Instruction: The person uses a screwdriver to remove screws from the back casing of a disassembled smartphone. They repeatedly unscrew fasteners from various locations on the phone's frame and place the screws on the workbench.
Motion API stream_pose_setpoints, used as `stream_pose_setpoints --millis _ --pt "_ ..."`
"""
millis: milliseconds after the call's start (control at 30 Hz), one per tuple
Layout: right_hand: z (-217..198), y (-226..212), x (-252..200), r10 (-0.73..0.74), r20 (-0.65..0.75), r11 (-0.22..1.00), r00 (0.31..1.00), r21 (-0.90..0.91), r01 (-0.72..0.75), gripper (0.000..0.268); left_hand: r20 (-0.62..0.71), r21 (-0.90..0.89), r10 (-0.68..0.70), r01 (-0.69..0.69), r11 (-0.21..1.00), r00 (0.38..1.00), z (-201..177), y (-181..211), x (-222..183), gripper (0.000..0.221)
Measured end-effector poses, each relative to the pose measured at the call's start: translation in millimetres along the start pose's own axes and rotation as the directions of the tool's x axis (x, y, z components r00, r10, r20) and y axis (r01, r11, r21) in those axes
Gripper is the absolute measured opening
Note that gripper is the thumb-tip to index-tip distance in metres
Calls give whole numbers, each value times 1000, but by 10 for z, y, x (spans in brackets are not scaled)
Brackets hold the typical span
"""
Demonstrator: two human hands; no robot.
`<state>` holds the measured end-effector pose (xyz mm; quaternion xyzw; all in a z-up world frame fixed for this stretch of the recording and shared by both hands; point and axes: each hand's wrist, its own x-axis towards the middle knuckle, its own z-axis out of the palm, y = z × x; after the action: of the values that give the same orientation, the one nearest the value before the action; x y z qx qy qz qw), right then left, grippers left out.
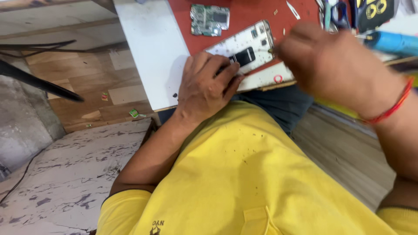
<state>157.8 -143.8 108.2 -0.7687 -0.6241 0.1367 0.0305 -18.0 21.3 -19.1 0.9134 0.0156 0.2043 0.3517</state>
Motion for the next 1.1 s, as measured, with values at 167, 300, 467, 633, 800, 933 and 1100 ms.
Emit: stream_pose_setpoints --millis 167,300,467,633,800,933,1100 --pt "-4 -58 7 13 -119 999 993 -28 -16 11 12 3 -7 7 1000 1000 40 16 -19 22" --pt "-57 28 15 19 -102 998 995 -57 -25 16 -19 45 24 -23 999 1000 0 -7 14 23" --pt "-19 -50 -21 -29 -125 999 992 -23 26 11 -8 41 14 -14 999 1000 20 35 -24 24" --pt "-64 -33 24 -3 -172 1000 985 16 5 14 -14 49 18 -17 999 1000 35 15 13 25" --pt "-70 1 19 9 -83 1000 996 -10 -10 13 -9 53 25 -25 998 1000 38 7 -13 25" --pt "9 11 -49 22 -235 998 972 63 -7 16 -3 52 21 -21 998 1000 29 11 -11 26" --pt "173 42 -331 189 -339 945 921 317 -77 20 6 63 9 -10 998 1000 41 13 -9 26"
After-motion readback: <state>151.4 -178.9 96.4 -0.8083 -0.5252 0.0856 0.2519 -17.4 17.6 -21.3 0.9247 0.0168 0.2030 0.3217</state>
